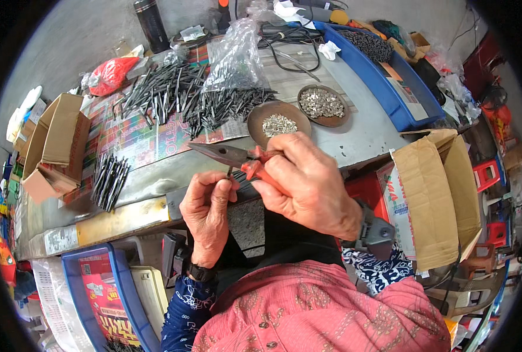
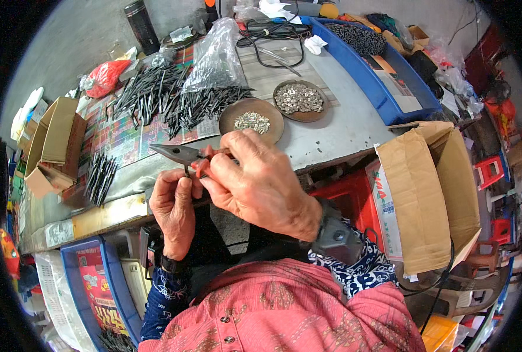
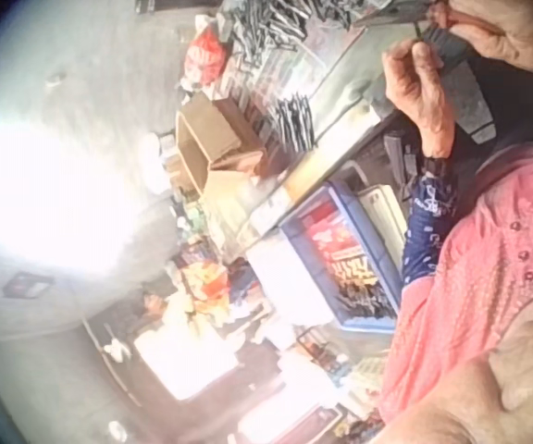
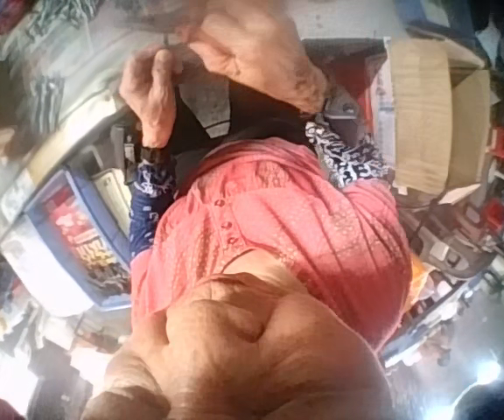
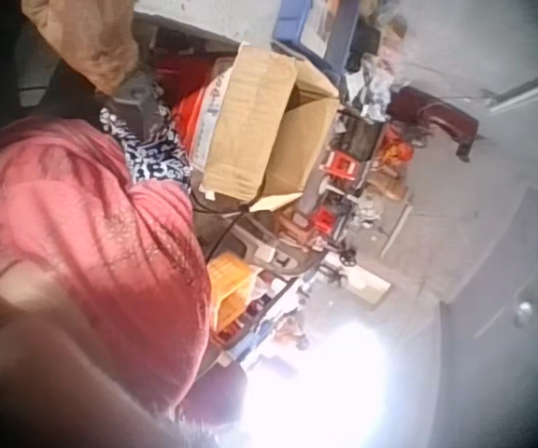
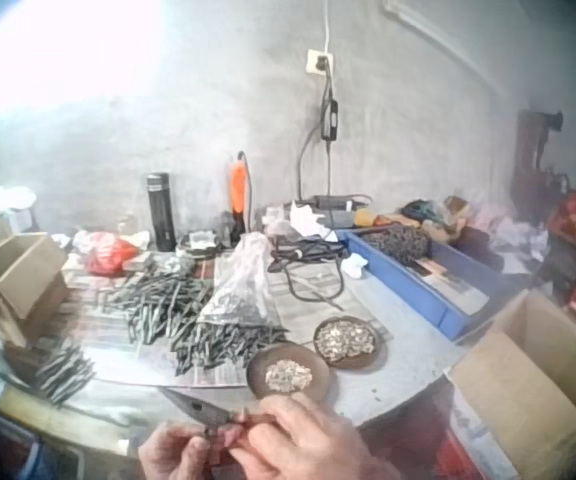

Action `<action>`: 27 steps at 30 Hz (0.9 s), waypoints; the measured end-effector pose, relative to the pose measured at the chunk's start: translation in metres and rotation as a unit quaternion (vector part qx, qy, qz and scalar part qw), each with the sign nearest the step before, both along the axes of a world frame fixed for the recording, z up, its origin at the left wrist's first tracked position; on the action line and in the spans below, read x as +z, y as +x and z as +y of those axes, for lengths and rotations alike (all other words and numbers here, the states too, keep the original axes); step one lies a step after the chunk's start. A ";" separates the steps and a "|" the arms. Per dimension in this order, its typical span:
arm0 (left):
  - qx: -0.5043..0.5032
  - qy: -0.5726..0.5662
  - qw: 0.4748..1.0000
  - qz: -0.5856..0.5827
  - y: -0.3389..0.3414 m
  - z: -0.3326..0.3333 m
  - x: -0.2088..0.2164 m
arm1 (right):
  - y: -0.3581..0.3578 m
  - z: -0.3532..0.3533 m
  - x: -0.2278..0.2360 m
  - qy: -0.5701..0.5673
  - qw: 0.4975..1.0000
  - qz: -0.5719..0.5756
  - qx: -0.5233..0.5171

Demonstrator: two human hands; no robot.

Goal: The person repeatedly picks a small metal fastener from a bowl and a black rod from a pile on the table, then presses the fastener onto the rod. The person uses red-handled pliers to trim the rod after attaching the fastener. The process is repeated multiple times throughout the clip.

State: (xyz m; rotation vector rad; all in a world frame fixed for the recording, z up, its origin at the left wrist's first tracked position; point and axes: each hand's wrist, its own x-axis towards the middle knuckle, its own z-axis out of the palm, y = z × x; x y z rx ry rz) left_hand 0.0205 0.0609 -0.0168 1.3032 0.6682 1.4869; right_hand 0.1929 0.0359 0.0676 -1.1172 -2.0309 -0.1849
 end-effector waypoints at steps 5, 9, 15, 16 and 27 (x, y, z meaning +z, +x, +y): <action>0.001 0.003 1.000 0.002 0.000 0.000 -0.002 | 0.010 -0.012 0.028 0.032 0.990 0.136 0.037; 0.007 -0.001 1.000 0.000 0.000 0.000 -0.002 | 0.000 -0.011 0.027 0.042 0.997 0.063 0.035; 0.010 0.003 1.000 0.014 0.002 -0.002 -0.001 | 0.008 -0.002 -0.004 -0.055 0.993 0.085 0.055; 0.015 0.008 1.000 0.009 0.002 0.000 -0.001 | 0.014 -0.003 -0.005 -0.054 0.994 0.089 0.035; 0.010 -0.013 1.000 0.012 0.003 0.000 0.002 | 0.117 0.004 -0.045 -0.014 0.931 0.088 -0.354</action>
